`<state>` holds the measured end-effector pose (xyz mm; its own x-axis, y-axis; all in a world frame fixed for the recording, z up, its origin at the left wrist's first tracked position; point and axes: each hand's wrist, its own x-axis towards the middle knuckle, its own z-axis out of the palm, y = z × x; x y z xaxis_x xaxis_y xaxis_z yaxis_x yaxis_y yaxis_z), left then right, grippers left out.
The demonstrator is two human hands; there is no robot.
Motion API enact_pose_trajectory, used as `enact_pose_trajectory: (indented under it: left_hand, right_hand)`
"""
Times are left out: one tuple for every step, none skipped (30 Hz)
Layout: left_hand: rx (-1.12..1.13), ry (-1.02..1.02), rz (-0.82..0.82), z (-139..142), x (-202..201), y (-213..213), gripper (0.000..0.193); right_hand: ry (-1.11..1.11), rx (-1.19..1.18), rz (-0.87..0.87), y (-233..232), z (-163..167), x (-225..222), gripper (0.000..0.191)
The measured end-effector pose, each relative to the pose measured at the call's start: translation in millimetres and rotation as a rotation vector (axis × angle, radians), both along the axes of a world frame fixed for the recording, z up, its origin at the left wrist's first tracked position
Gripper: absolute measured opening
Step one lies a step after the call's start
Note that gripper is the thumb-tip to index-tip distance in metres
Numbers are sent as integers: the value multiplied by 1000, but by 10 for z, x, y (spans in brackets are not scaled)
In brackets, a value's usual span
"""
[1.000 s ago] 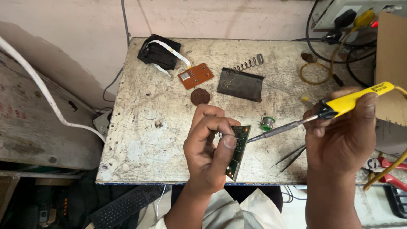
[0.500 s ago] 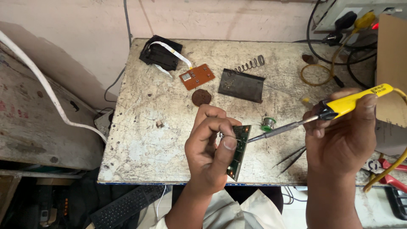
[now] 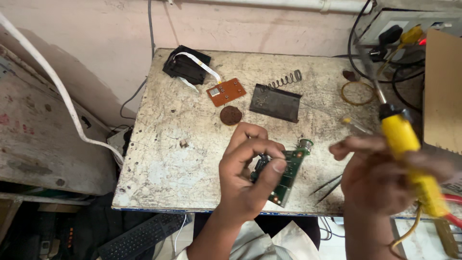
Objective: The person solders components onto a green circuit board at a workbench. They hold the board in one hand and a soldering iron in the other, touch the iron to points on the board, use solder wire from a spool, and reposition the board repeatedly to work on different areas.
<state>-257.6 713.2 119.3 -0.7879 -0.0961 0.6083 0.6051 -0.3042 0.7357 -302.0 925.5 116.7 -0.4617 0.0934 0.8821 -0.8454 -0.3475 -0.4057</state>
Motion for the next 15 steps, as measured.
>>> enact_pose_trajectory:
  left_hand:
    - [-55,15,25,8,5,-9,21]
    - [-89,22,21,15,11,-15,20]
    - [-124,30,18,21,15,-20,20]
    - [-138,29,-13,26,25,-24,19]
    - [-153,30,-45,31,28,-23,17]
    - [-132,21,-60,34,25,-18,17]
    - [-110,12,-75,36,23,-11,17]
    - [-89,2,-88,37,24,-3,18]
    - [-67,-6,-118,36,27,3,18]
    - [-46,-14,-146,34,35,9,18]
    - [-24,-22,-173,30,41,15,18]
    - [-49,-7,-156,26,39,20,18]
    - [-74,8,-140,20,31,27,19]
    - [-98,23,-123,15,28,34,20]
    - [-72,13,-141,9,23,43,19]
  right_hand:
    - [85,73,-44,-54,20,-1,28]
    - [66,146,-151,-102,34,29,22]
    - [46,219,-259,-142,47,71,23]
    - [25,292,-368,-160,66,116,30]
    - [25,306,-293,-169,85,160,33]
    - [25,319,-217,-170,102,196,36]
    - [19,330,-187,-168,116,231,38]
    - [12,340,-157,-163,128,261,39]
    - [0,347,-173,-168,130,285,40]
    - [-11,353,-187,-174,132,300,41]
    - [-18,336,-205,-182,132,302,42]
    - [-26,319,-224,-192,128,296,43]
    - [-34,302,-244,-203,123,288,45]
    - [-33,300,-250,-206,120,285,45]
    - [-33,298,-254,-206,117,280,45]
